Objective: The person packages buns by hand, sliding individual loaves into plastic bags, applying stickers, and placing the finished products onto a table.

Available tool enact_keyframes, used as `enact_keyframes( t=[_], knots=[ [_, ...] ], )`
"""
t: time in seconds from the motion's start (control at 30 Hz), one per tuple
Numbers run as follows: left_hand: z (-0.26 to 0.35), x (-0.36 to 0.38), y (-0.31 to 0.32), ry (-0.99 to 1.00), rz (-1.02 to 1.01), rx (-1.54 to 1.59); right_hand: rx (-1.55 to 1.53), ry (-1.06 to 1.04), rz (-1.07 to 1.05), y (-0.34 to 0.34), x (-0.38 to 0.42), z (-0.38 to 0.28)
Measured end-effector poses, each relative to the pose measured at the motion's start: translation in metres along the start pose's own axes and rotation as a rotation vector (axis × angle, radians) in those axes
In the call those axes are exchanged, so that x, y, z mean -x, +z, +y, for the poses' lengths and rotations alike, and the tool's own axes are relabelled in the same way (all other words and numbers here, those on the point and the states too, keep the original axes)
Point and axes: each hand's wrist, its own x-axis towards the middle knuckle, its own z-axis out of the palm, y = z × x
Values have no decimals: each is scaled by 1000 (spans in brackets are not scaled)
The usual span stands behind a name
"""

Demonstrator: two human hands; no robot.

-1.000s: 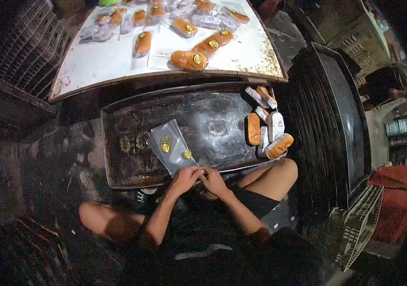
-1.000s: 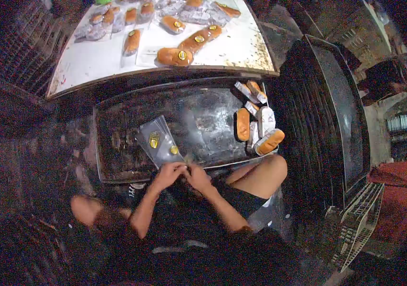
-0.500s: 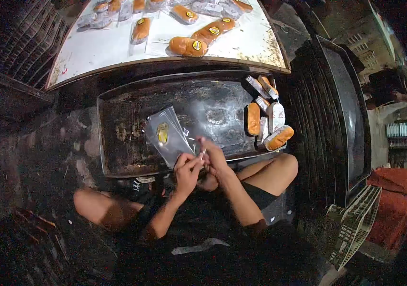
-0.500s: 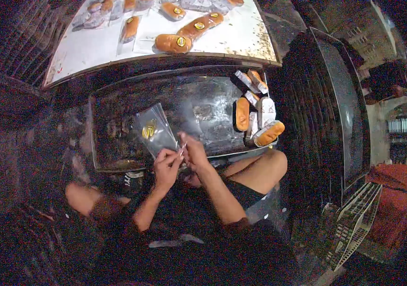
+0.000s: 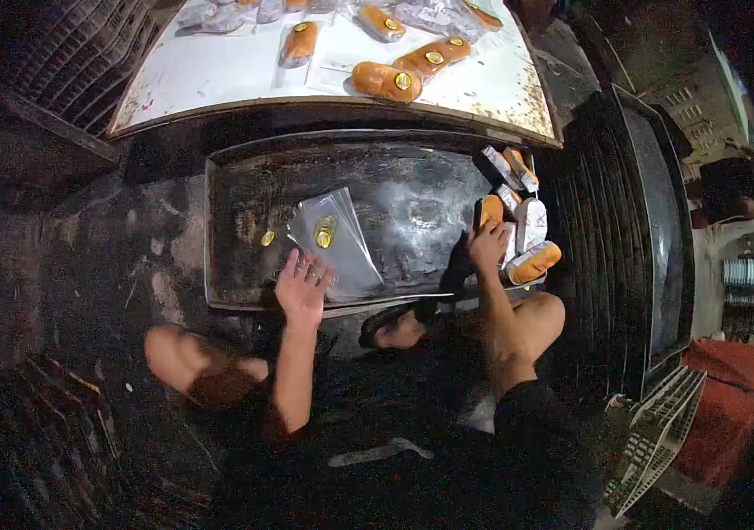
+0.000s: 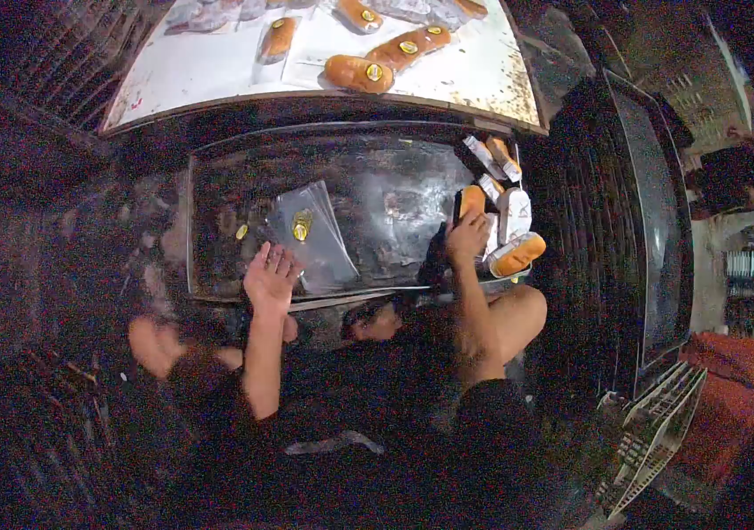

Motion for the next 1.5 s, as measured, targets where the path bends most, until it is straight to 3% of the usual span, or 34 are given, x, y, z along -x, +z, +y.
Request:
enact_keyframes(
  t=[0.1,0.17,0.3,0.33,0.37,0.43,0.47,0.53,0.63,0.67,0.7,0.73,0.77,0.87,0.9,0.93,0.97,1.03,1.07,1.1,1.17,1.23,1.27,1.33,1.37,1.43,1.47,1.5],
  knots=[
    [3,-3,-3,113,-24,69,10,-133,-239,23,32,-14],
    [6,-8,-4,154,11,97,-6,-178,-342,-24,40,-51],
    [26,-12,-8,221,70,217,-624,-134,-472,-42,33,-60],
    [33,-18,-14,245,56,272,-716,-222,-363,-37,39,-63],
    [36,-23,-19,262,43,329,-777,-302,-322,-85,44,-82],
    [35,-26,-21,275,69,338,-1144,-265,-391,-136,77,-107],
    [28,-24,-17,266,53,306,-997,-478,-271,-157,87,-114],
    [9,-19,-8,203,-19,263,-930,-610,-336,-185,96,-129],
    [-8,5,9,167,-54,-36,-967,-470,-472,-190,101,-141],
    [-11,4,6,166,-58,-39,-914,-548,-411,-196,99,-144],
    [-18,4,0,43,-86,-162,-910,-545,-410,-200,99,-149],
    [-25,7,-5,-86,-110,-283,-1086,-420,-390,-204,101,-156],
    [-25,25,18,-137,9,-407,-1258,-294,-359,-206,102,-163],
    [-21,20,12,-233,-174,-178,-1230,-225,-307,-198,106,-166],
    [-23,24,13,-234,-201,-294,-1142,-154,-303,-199,101,-164],
    [-24,28,17,-229,-230,-411,-979,-282,-349,-191,91,-158],
    [-31,32,15,-213,-119,-610,-1063,-395,-437,-156,86,-149],
    [-41,16,-4,-250,-68,-773,-923,-302,-617,-145,41,-144],
    [-39,7,-5,-244,-74,-773,-907,-303,-446,-153,13,-150],
    [-36,-2,-5,-59,-137,-1142,-880,-300,-283,-172,-15,-154],
    [-42,-27,-5,275,-188,-1755,-1126,-244,-108,-217,-52,-173],
    [-50,-54,-28,338,-206,-2281,-1150,-444,206,-220,-64,-185],
    [-55,-72,-42,353,-204,-2276,-1189,-492,127,-211,-56,-186],
    [-57,-100,-62,722,-384,-2186,-1070,-502,-65,-189,-19,-176],
    [-51,-95,-55,720,-381,-2189,-1062,-477,-193,-163,9,-165],
    [-33,-62,-22,528,-400,-2232,-1054,-355,-531,-133,68,-138],
    [-32,-40,-15,657,-362,-2276,-1053,-258,-733,-130,90,-128],
    [-38,-37,-27,645,-363,-2284,-1057,-250,-742,-130,102,-127]
  ],
)
